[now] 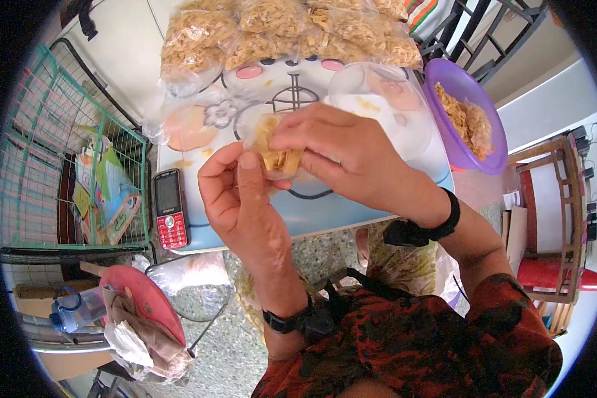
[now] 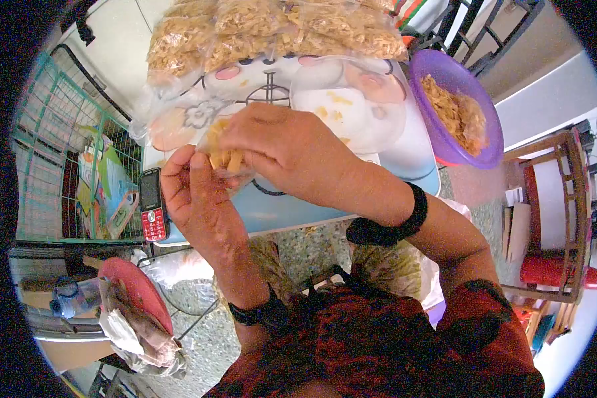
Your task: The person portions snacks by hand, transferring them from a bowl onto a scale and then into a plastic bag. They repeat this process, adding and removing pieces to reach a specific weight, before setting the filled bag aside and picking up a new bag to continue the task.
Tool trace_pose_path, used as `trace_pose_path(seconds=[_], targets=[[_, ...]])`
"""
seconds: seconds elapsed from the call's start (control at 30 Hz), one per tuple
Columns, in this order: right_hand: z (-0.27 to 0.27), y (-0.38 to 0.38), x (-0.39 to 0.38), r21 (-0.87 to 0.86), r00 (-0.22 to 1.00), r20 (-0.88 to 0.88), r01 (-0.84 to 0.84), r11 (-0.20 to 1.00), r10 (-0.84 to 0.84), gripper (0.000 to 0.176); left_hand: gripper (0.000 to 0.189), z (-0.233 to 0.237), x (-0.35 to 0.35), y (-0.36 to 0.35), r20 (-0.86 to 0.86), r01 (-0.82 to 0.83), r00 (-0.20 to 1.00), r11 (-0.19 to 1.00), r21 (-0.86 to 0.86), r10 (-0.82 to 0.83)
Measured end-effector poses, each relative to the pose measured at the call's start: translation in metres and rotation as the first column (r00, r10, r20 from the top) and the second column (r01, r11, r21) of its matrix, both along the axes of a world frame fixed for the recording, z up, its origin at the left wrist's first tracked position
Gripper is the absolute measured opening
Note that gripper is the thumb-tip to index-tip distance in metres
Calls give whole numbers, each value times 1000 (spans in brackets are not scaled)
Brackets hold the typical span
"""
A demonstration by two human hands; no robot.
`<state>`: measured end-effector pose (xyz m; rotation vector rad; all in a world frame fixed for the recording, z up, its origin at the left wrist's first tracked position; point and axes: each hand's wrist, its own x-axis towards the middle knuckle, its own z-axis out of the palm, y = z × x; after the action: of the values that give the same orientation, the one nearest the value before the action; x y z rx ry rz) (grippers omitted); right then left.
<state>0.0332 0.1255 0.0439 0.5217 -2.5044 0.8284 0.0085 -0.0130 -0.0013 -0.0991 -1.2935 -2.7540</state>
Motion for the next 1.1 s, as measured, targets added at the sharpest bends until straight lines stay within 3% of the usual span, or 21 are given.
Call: trace_pose_path(seconds=[0.1, 0.2, 0.4, 0.5, 0.6, 0.7, 0.8, 0.9, 1.0, 1.1], targets=[[-2, 0, -5, 92, 993, 103, -65, 994, 55, 19, 17, -1, 0, -2, 3, 1, 1000, 999, -34, -1], [12, 0, -10, 182, 934, 353, -133, 974, 62, 14, 17, -2, 2, -1, -17, 31, 999, 996, -86, -33], [8, -8, -11, -14, 974, 211, -85, 996, 86, 11, 16, 4, 1, -3, 2, 1, 1000, 996, -92, -1], [20, -9, 2, -208, 929, 363, 3, 978, 74, 15, 15, 6, 1, -4, 19, 20, 1000, 1000, 6, -20], [42, -6, 11, -83, 818, 573, 112, 990, -45, 28, 15, 6, 0, -4, 12, 82, 996, 989, 124, -85], [57, -2, 18, -186, 848, 529, 68, 980, 42, 32, 16, 11, 3, -4, 22, 122, 991, 974, 189, -129], [45, -1, 15, -146, 933, 360, 44, 988, 12, 27, 17, 9, 3, -2, 59, 145, 985, 968, 206, -160], [31, -2, 9, 33, 982, 183, -63, 997, 56, 22, 17, 7, 4, -1, 101, 160, 978, 970, 184, -180], [27, -4, 5, 56, 993, 105, -57, 997, 51, 16, 16, 9, 4, -3, 97, 143, 982, 977, 158, -159], [27, -5, 3, 170, 984, 175, -22, 985, -8, 14, 16, 10, 3, -4, 92, 106, 989, 991, 81, -114]])
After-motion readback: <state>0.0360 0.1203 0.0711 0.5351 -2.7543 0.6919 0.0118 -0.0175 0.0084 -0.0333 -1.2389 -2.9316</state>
